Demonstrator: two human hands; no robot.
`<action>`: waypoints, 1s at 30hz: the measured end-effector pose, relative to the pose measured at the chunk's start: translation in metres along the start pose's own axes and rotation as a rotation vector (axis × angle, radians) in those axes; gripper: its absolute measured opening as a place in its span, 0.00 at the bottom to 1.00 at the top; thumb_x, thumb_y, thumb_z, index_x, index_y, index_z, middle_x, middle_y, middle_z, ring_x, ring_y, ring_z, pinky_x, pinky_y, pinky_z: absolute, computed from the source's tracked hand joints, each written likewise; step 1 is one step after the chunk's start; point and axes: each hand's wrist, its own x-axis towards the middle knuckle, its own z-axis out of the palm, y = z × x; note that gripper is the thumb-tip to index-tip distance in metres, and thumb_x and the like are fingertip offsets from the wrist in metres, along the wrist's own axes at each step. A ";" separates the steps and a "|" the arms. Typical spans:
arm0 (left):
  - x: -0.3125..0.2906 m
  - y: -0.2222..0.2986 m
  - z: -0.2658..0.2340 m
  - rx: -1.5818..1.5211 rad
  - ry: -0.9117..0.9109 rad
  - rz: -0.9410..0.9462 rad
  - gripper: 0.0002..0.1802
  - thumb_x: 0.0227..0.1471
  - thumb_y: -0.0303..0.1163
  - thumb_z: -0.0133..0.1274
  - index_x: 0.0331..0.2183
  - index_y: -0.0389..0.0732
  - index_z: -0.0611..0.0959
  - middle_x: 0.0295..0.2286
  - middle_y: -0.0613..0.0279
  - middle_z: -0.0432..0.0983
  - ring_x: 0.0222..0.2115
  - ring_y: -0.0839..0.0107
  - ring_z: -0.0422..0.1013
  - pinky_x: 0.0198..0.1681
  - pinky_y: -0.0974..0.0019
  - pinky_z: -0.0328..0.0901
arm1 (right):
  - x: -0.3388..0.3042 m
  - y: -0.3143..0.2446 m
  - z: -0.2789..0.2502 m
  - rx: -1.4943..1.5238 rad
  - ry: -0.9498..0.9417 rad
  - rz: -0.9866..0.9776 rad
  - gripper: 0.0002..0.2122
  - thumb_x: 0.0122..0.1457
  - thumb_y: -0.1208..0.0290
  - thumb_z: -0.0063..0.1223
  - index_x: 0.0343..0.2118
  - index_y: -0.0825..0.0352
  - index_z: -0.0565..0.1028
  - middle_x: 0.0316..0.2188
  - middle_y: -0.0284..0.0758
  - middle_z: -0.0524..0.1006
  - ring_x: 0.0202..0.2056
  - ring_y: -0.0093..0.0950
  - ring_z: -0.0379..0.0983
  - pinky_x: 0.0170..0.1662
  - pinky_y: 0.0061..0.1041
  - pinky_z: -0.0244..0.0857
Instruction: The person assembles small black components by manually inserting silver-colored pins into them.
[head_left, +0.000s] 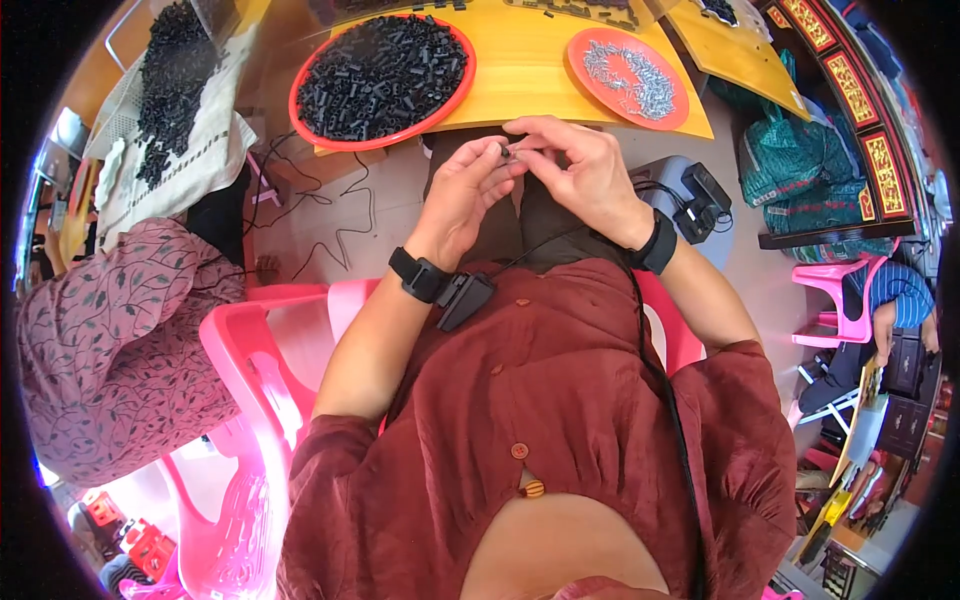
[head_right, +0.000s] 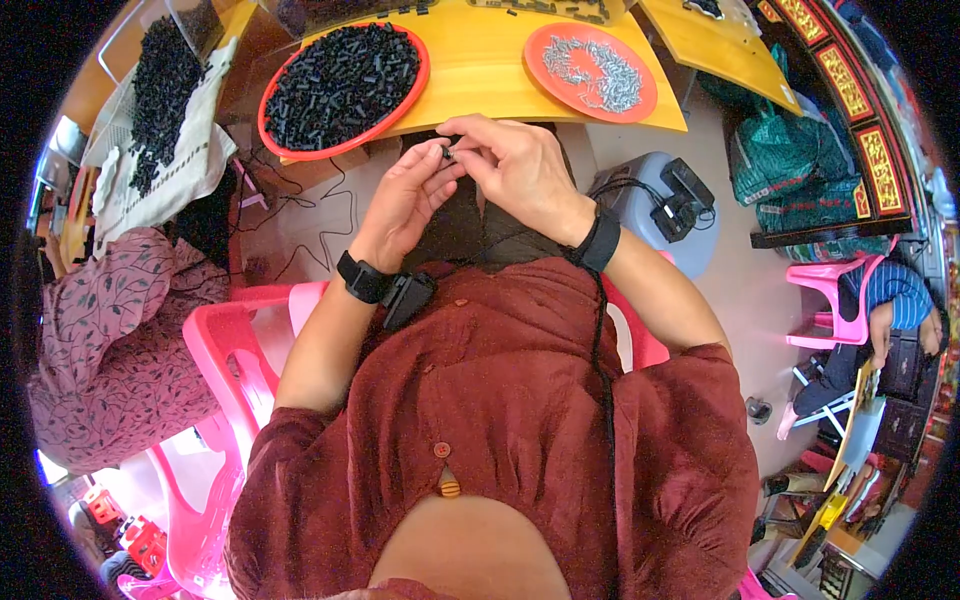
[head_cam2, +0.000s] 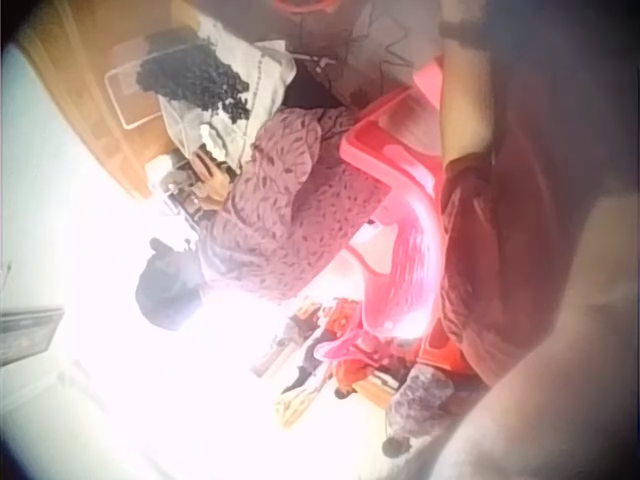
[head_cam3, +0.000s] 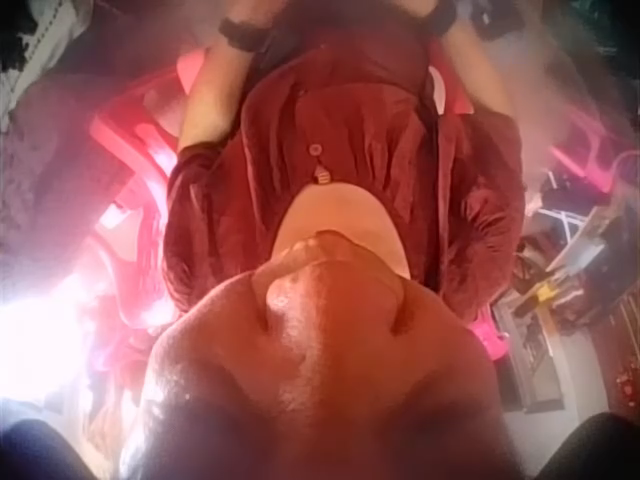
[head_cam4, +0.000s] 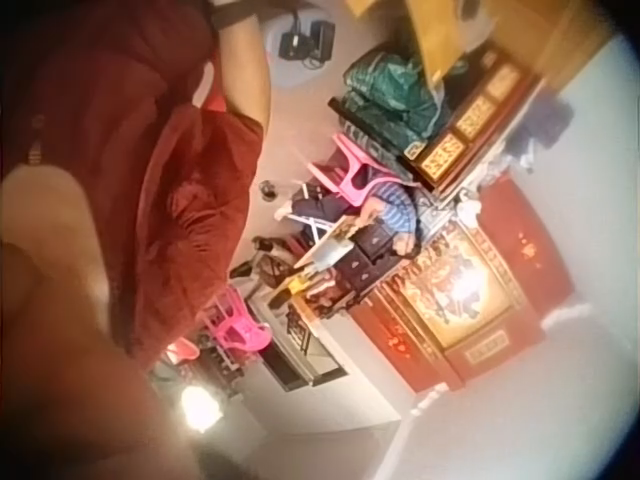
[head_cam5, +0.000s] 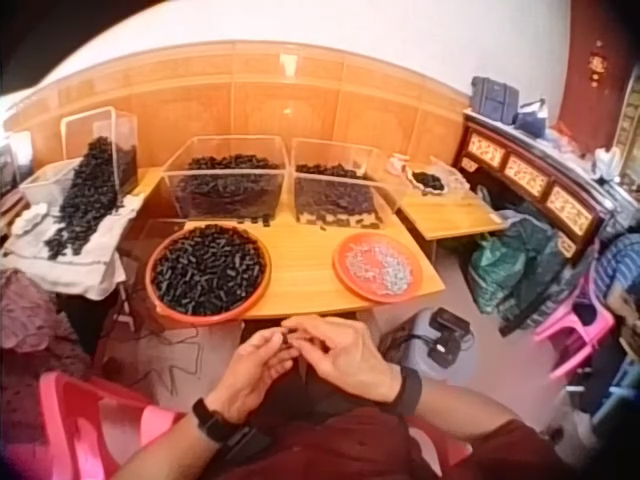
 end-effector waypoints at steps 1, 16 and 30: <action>0.001 0.000 0.000 0.000 0.000 0.000 0.09 0.56 0.34 0.46 0.38 0.42 0.73 0.36 0.64 0.74 0.35 0.75 0.72 0.37 0.75 0.65 | 0.001 0.004 0.002 -0.091 0.031 -0.090 0.11 0.48 0.77 0.52 0.36 0.64 0.74 0.21 0.36 0.75 0.22 0.28 0.73 0.27 0.24 0.66; 0.001 0.004 -0.003 -0.039 -0.031 -0.030 0.09 0.55 0.34 0.46 0.37 0.43 0.74 0.33 0.66 0.75 0.35 0.76 0.72 0.36 0.76 0.65 | 0.018 0.006 0.003 -0.173 0.034 -0.072 0.11 0.43 0.73 0.57 0.33 0.62 0.76 0.19 0.33 0.74 0.24 0.29 0.71 0.29 0.27 0.65; 0.000 0.013 0.006 -0.223 -0.079 -0.071 0.08 0.55 0.34 0.47 0.36 0.42 0.73 0.39 0.58 0.74 0.32 0.76 0.71 0.31 0.78 0.64 | 0.214 0.201 -0.057 -0.816 -0.179 0.131 0.14 0.47 0.70 0.53 0.38 0.65 0.76 0.36 0.44 0.76 0.40 0.40 0.72 0.44 0.33 0.66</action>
